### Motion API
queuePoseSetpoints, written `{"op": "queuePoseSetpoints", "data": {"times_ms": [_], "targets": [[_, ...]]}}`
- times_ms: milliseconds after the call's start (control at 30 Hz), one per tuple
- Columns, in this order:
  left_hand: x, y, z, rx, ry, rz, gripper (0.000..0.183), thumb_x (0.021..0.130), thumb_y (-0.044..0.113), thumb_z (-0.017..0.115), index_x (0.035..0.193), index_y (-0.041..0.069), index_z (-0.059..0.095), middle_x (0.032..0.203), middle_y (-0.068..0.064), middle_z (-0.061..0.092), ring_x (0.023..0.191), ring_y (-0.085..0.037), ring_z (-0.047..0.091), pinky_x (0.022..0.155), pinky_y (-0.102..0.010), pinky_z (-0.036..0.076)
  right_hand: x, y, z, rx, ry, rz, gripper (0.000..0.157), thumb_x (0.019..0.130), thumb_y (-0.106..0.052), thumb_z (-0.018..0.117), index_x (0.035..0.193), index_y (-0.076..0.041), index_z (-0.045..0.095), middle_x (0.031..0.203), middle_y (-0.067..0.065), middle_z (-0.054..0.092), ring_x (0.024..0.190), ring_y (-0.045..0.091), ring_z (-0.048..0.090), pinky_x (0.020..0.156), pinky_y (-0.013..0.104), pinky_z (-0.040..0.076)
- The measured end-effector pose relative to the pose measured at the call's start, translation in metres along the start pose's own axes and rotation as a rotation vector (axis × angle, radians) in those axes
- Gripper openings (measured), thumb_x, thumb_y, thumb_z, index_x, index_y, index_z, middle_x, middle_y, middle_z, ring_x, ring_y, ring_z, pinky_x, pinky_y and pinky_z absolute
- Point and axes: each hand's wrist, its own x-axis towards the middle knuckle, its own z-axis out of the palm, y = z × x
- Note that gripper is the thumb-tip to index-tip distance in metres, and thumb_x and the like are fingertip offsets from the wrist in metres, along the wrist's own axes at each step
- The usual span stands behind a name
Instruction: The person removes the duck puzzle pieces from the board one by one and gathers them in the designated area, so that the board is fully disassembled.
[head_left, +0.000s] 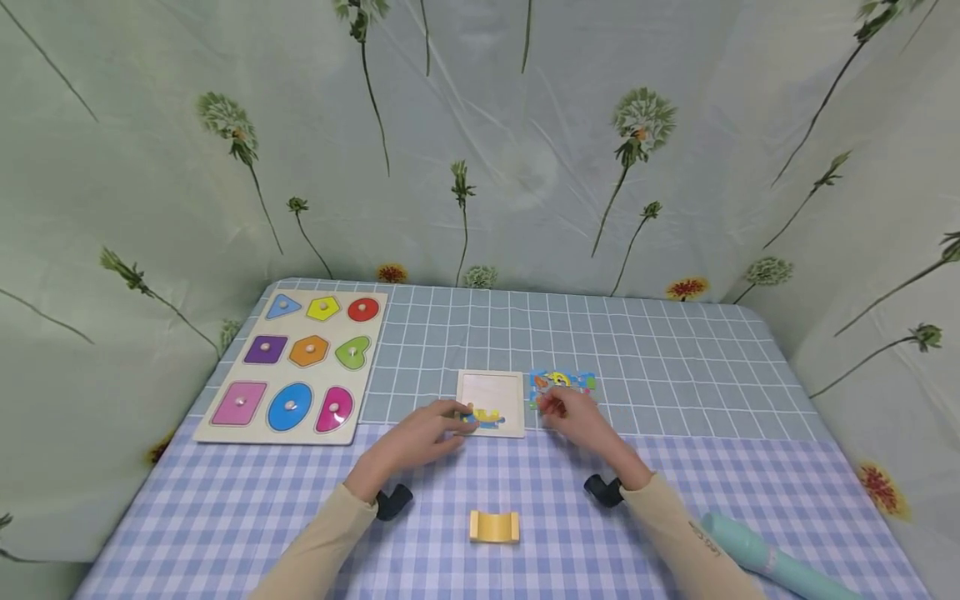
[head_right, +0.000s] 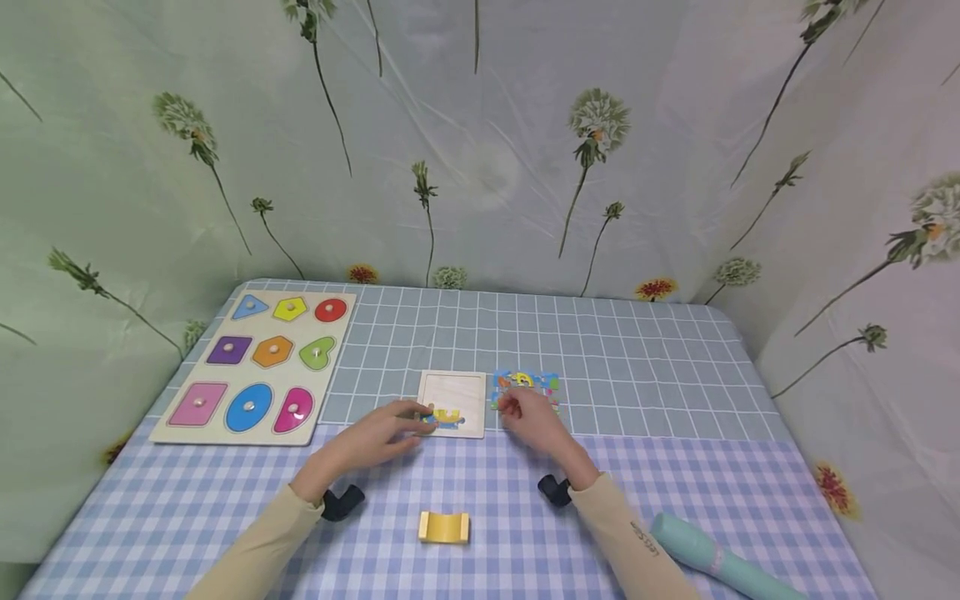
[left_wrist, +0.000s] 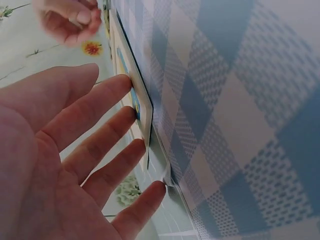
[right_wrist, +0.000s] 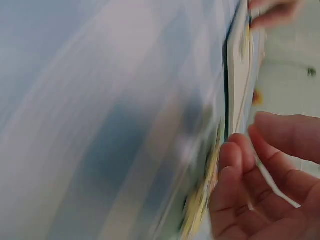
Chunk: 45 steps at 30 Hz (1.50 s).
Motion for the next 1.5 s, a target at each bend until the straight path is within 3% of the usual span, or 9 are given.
{"op": "queuePoseSetpoints", "data": {"times_ms": [133, 300, 433, 567, 667, 833, 1000, 1167, 1500], "targets": [[0.000, 0.000, 0.001, 0.014, -0.008, 0.008, 0.029, 0.094, 0.021, 0.062, 0.120, 0.010, 0.068, 0.129, -0.008, 0.054, 0.118, -0.026, 0.051, 0.097, -0.042, 0.043, 0.013, -0.016, 0.020, 0.025, -0.047, -0.096, 0.017, 0.080, 0.009, 0.062, 0.097, 0.003, 0.063, 0.089, 0.009, 0.062, 0.077, 0.017, 0.056, 0.069, 0.028, 0.048], [-0.001, 0.001, 0.000, 0.019, -0.006, 0.020, 0.029, 0.094, 0.021, 0.062, 0.120, 0.009, 0.068, 0.128, -0.008, 0.055, 0.117, -0.026, 0.052, 0.095, -0.042, 0.044, 0.023, -0.035, 0.037, -0.034, -0.098, -0.101, 0.023, 0.081, 0.006, 0.061, 0.104, 0.003, 0.065, 0.092, 0.007, 0.058, 0.078, 0.017, 0.052, 0.070, 0.029, 0.045], [0.000, 0.003, -0.001, 0.022, -0.006, 0.015, 0.028, 0.094, 0.020, 0.062, 0.119, 0.009, 0.069, 0.127, -0.008, 0.056, 0.115, -0.026, 0.053, 0.094, -0.043, 0.044, 0.029, -0.040, 0.046, -0.061, -0.096, -0.064, 0.019, 0.080, 0.006, 0.063, 0.098, 0.001, 0.066, 0.083, 0.003, 0.052, 0.073, 0.015, 0.046, 0.065, 0.028, 0.041], [0.002, 0.004, -0.001, 0.034, -0.011, -0.015, 0.027, 0.093, 0.021, 0.063, 0.116, 0.009, 0.071, 0.125, -0.007, 0.057, 0.113, -0.025, 0.053, 0.093, -0.042, 0.045, 0.033, -0.038, 0.048, -0.003, -0.057, -0.077, 0.019, 0.076, 0.011, 0.062, 0.089, -0.002, 0.064, 0.078, 0.001, 0.049, 0.071, 0.014, 0.045, 0.064, 0.026, 0.041], [0.002, 0.004, -0.001, 0.036, -0.018, -0.032, 0.027, 0.093, 0.022, 0.063, 0.116, 0.009, 0.071, 0.124, -0.007, 0.057, 0.111, -0.024, 0.054, 0.092, -0.041, 0.046, 0.032, -0.034, 0.044, 0.078, -0.051, -0.086, 0.019, 0.075, 0.012, 0.060, 0.087, -0.003, 0.063, 0.079, 0.003, 0.054, 0.071, 0.013, 0.049, 0.064, 0.026, 0.043], [0.003, 0.004, -0.001, 0.036, -0.020, -0.035, 0.028, 0.093, 0.022, 0.063, 0.116, 0.009, 0.070, 0.123, -0.006, 0.058, 0.111, -0.023, 0.054, 0.091, -0.041, 0.046, 0.023, -0.025, 0.025, 0.157, -0.031, -0.010, 0.016, 0.077, 0.010, 0.060, 0.089, 0.000, 0.063, 0.081, 0.005, 0.058, 0.072, 0.015, 0.052, 0.065, 0.027, 0.044], [0.002, 0.004, -0.002, 0.030, -0.013, -0.031, 0.026, 0.093, 0.021, 0.063, 0.114, 0.008, 0.071, 0.122, -0.007, 0.058, 0.110, -0.023, 0.054, 0.091, -0.041, 0.046, 0.011, -0.009, 0.004, 0.135, 0.016, 0.086, 0.016, 0.075, 0.009, 0.062, 0.089, 0.001, 0.064, 0.081, 0.005, 0.061, 0.072, 0.015, 0.052, 0.065, 0.026, 0.044], [0.002, 0.005, -0.003, 0.021, -0.008, -0.027, 0.025, 0.093, 0.020, 0.064, 0.112, 0.007, 0.072, 0.120, -0.008, 0.059, 0.108, -0.024, 0.055, 0.090, -0.041, 0.047, -0.002, 0.005, -0.015, 0.109, 0.010, 0.164, 0.014, 0.076, 0.008, 0.063, 0.088, 0.001, 0.064, 0.080, 0.004, 0.059, 0.071, 0.016, 0.051, 0.064, 0.028, 0.043], [0.003, 0.005, -0.003, 0.005, -0.005, -0.023, 0.025, 0.092, 0.017, 0.064, 0.113, 0.005, 0.071, 0.120, -0.010, 0.058, 0.108, -0.025, 0.054, 0.089, -0.043, 0.047, -0.011, 0.016, -0.026, 0.048, -0.049, 0.130, 0.014, 0.073, 0.009, 0.064, 0.082, -0.001, 0.063, 0.074, 0.002, 0.055, 0.068, 0.016, 0.050, 0.062, 0.028, 0.042]]}}
